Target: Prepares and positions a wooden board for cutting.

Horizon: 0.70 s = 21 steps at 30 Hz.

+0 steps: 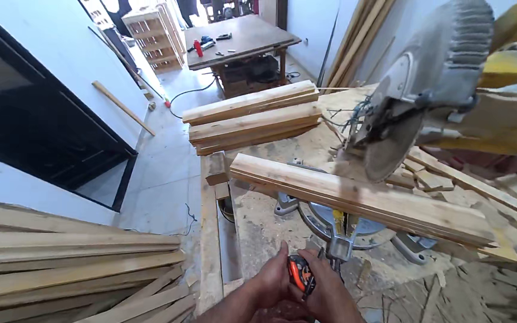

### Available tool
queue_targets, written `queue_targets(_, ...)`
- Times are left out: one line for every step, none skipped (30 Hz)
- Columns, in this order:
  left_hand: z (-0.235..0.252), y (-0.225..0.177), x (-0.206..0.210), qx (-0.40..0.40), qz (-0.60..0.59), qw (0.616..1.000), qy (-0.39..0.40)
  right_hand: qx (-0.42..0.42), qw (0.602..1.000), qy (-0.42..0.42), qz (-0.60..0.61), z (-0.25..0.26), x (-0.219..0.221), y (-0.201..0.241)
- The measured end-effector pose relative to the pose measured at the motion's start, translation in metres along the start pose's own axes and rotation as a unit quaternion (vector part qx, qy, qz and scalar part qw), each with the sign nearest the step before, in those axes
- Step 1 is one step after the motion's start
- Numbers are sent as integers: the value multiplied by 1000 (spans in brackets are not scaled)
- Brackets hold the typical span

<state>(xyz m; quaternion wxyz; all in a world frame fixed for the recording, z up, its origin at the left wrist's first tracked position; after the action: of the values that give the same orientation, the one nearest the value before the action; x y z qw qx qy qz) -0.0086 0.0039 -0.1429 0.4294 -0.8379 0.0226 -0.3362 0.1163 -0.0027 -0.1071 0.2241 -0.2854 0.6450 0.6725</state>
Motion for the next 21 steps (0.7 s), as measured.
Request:
queue_targets(0, -2, -5, 42, 55, 997, -42, 61, 998, 17, -1, 0, -4, -7)
queue_targets(0, -5, -11, 79, 84, 990, -77, 118, 992, 39, 5, 1, -7, -14)
queue_targets(-1, -7, -16, 100, 97, 986, -95, 157, 986, 57, 13, 2, -9, -20)
queue_targets(-2, -9, -19, 107, 106, 983, -104, 180, 981, 69, 24, 3, -11, -23)
queue_targets(-3, -10, -22, 112, 112, 981, -113, 197, 976, 78, 39, 3, -11, -25)
queue_targets(-3, -11, -24, 119, 114, 978, -124, 212, 972, 84, 54, 4, -10, -25)
queue_targets(-3, -13, -26, 125, 114, 976, -134, 225, 968, 91, 69, 5, -9, -25)
queue_targets(-3, -15, -28, 128, 114, 976, -135, 237, 962, 105, 84, 6, -7, -26)
queue_targets(-2, -18, -28, 126, 112, 977, -130, 246, 956, 124, 101, 6, -5, -26)
queue_targets(-2, -20, -29, 116, 113, 979, -121, 249, 951, 143, 117, 6, -5, -25)
queue_targets(-1, -22, -30, 101, 117, 982, -106, 248, 947, 159, 130, 5, -5, -24)
queue_targets(-1, -23, -31, 86, 123, 985, -83, 243, 945, 169, 140, 4, -6, -23)
queue_targets(-1, -24, -32, 73, 127, 987, -62, 237, 945, 172, 148, 3, -6, -22)
queue_targets(0, -24, -34, 68, 130, 988, -47, 234, 945, 168, 155, 3, -7, -22)
queue_targets(1, -25, -37, 69, 135, 988, -37, 243, 943, 159, 162, 3, -7, -22)
queue_targets(2, -28, -41, 72, 140, 987, -35, 261, 939, 145, 169, 4, -7, -21)
queue_targets(3, -32, -44, 72, 148, 986, -35, 281, 935, 129, 172, 6, -8, -22)
queue_targets(5, -37, -46, 69, 154, 985, -30, 296, 932, 117, 174, 9, -9, -22)
queue_targets(7, -42, -48, 61, 158, 985, -19, 303, 930, 111, 176, 11, -10, -22)
queue_targets(10, -44, -49, 54, 162, 985, -6, 302, 931, 110, 174, 14, -10, -21)
queue_targets(14, -45, -49, 52, 167, 985, 9, 297, 933, 114, 170, 17, -10, -20)
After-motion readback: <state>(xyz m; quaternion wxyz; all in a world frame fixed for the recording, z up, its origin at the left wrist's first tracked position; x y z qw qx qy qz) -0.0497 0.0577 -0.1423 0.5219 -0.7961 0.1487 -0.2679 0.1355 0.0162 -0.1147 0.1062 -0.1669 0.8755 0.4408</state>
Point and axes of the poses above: each hand's wrist, its own z-axis towards the middle knuckle, its own x-axis out of the palm, y = z × x, the point moved 6 cm from there along z, towards the middle knuckle, and after that the axes turned 11 degrees about x, right-handed, at the moved point
